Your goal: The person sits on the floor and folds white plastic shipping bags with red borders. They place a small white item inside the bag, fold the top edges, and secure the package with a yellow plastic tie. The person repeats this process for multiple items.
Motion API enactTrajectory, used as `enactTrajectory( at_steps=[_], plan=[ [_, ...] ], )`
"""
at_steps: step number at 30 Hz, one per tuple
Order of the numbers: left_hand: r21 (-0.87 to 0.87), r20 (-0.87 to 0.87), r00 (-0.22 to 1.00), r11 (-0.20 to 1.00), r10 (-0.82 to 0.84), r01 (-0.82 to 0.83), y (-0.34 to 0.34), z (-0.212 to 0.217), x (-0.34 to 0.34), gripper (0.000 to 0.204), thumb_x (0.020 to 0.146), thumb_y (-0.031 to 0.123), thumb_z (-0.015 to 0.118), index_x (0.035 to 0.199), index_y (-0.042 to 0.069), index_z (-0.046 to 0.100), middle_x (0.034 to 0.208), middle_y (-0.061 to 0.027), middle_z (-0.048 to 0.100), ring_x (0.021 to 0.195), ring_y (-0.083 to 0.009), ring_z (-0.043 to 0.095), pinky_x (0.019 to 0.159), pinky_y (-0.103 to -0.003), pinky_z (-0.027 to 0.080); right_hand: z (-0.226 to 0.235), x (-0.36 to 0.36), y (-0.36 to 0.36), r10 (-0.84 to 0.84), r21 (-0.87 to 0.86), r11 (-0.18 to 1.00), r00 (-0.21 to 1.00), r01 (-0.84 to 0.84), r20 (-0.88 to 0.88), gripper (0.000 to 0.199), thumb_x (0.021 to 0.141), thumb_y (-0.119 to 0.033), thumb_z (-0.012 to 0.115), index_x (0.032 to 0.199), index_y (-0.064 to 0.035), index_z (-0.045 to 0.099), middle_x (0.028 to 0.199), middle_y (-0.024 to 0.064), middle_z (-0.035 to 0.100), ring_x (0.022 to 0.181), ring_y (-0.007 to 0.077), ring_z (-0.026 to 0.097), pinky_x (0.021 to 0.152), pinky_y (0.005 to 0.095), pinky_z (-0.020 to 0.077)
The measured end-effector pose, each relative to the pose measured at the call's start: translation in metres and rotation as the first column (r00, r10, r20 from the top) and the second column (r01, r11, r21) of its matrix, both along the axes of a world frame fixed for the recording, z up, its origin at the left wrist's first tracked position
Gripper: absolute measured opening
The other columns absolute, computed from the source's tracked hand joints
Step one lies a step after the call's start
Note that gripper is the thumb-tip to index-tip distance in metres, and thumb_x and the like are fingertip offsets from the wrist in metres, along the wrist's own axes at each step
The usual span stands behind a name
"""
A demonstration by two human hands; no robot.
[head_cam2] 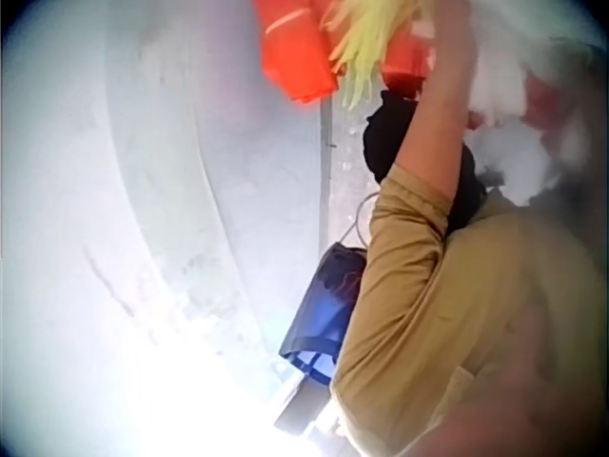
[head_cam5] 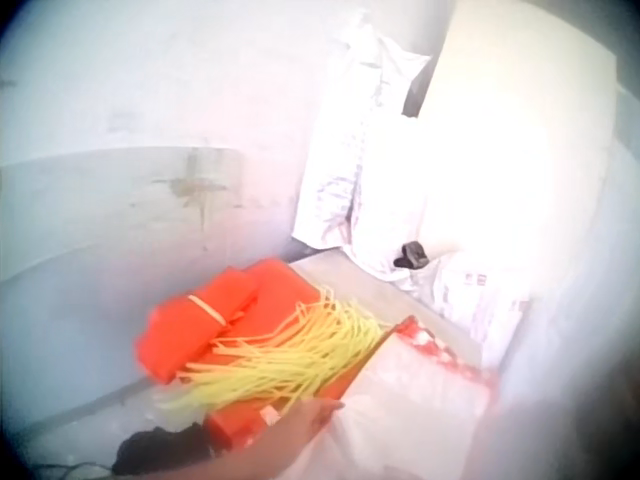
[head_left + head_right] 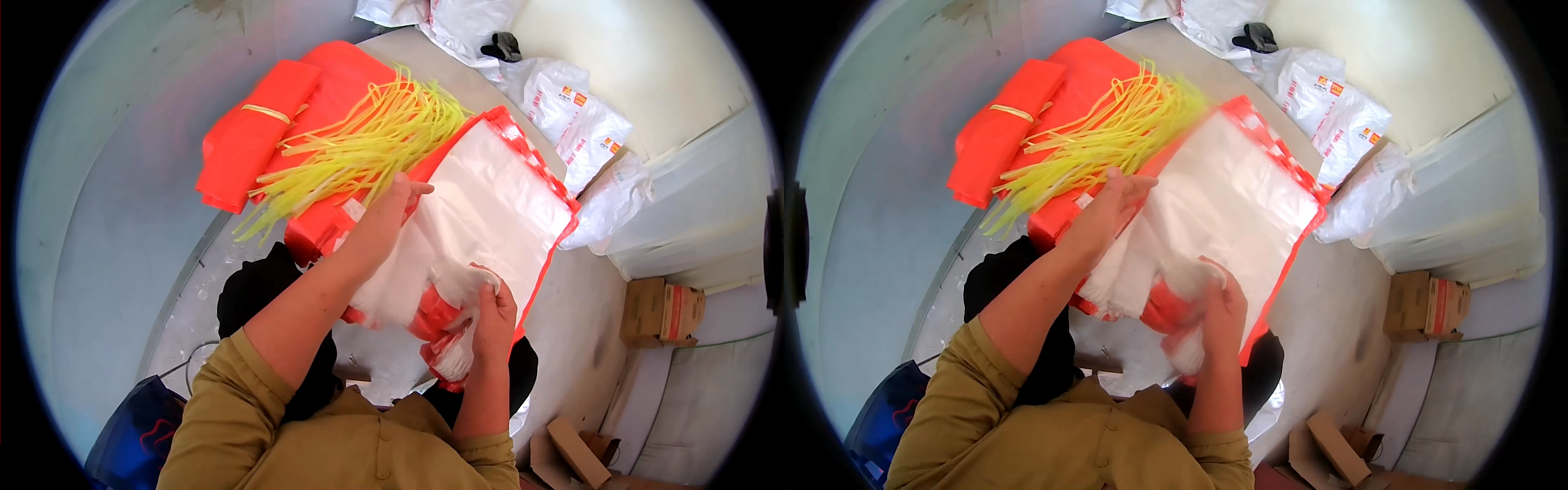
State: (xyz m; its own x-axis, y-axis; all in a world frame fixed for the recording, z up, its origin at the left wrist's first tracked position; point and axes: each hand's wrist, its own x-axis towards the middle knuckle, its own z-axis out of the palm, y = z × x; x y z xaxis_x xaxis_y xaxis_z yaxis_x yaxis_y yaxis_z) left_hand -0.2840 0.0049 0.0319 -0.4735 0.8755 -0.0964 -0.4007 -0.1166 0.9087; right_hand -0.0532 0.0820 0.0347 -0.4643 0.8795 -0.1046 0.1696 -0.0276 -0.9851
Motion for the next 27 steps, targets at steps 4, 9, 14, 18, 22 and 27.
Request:
enactTrajectory(
  at_steps=[4,9,14,18,22,27],
  plan=[
    [0.036,0.026,1.000,0.999,0.013,-0.014,0.008,-0.003,0.004,0.081,0.112,0.059,0.015,0.152,-0.005,0.045,0.162,-0.0221,0.040,0.155,-0.0344,0.031,0.130,-0.044,0.019,-0.009,0.003,0.005,-0.007,-0.032,0.999,0.997,0.005,-0.080,0.031,0.107,-0.020,0.056,0.128,0.0002,0.069,0.127,0.0088,0.070,0.120,0.0191,0.062,0.106,0.0331,0.0460],
    [0.024,0.095,0.995,0.999,0.028,-0.031,0.012,-0.002,0.005,0.080,0.112,0.059,0.017,0.154,-0.003,0.043,0.162,-0.0218,0.040,0.154,-0.0341,0.032,0.129,-0.043,0.020,-0.010,0.003,0.005,-0.011,-0.019,1.000,0.995,0.009,-0.103,0.032,0.108,-0.020,0.056,0.129,0.0006,0.069,0.130,0.0085,0.070,0.122,0.0200,0.061,0.109,0.0337,0.0444],
    [-0.036,0.116,0.993,0.999,0.035,-0.031,0.012,-0.001,0.006,0.074,0.112,0.059,0.023,0.152,0.001,0.047,0.157,-0.0180,0.047,0.141,-0.0308,0.047,0.121,-0.042,0.032,-0.011,0.005,0.007,-0.009,-0.041,0.999,0.994,0.004,-0.113,0.031,0.108,-0.019,0.056,0.129,0.0007,0.069,0.129,0.0085,0.070,0.122,0.0201,0.061,0.109,0.0337,0.0447],
    [-0.082,0.070,0.998,0.997,0.008,-0.002,0.001,-0.004,0.004,0.069,0.112,0.058,0.025,0.148,0.005,0.052,0.142,-0.0138,0.058,0.120,-0.0244,0.059,0.108,-0.040,0.045,-0.010,0.003,0.005,-0.020,-0.064,0.998,0.995,0.014,-0.095,0.031,0.108,-0.017,0.055,0.129,0.0010,0.069,0.129,0.0085,0.070,0.122,0.0197,0.061,0.108,0.0332,0.0451],
    [-0.145,0.091,0.992,0.984,-0.093,0.105,-0.022,-0.007,-0.004,0.070,0.113,0.057,0.021,0.144,0.006,0.056,0.135,-0.0137,0.061,0.112,-0.0227,0.061,0.103,-0.039,0.049,-0.010,0.001,-0.001,-0.024,-0.072,0.997,0.996,0.018,-0.089,0.031,0.107,-0.015,0.054,0.129,-0.0001,0.069,0.129,0.0086,0.070,0.121,0.0194,0.062,0.107,0.0323,0.0452],
    [-0.202,0.175,0.941,0.925,-0.288,0.321,-0.052,0.005,-0.007,0.078,0.113,0.057,0.013,0.133,0.002,0.063,0.123,-0.0153,0.068,0.109,-0.0243,0.065,0.102,-0.038,0.050,-0.013,0.001,-0.005,0.018,0.024,1.000,1.000,-0.018,-0.002,0.029,0.105,-0.011,0.055,0.129,-0.0035,0.069,0.135,0.0100,0.068,0.124,0.0209,0.061,0.107,0.0330,0.0452]
  ],
)
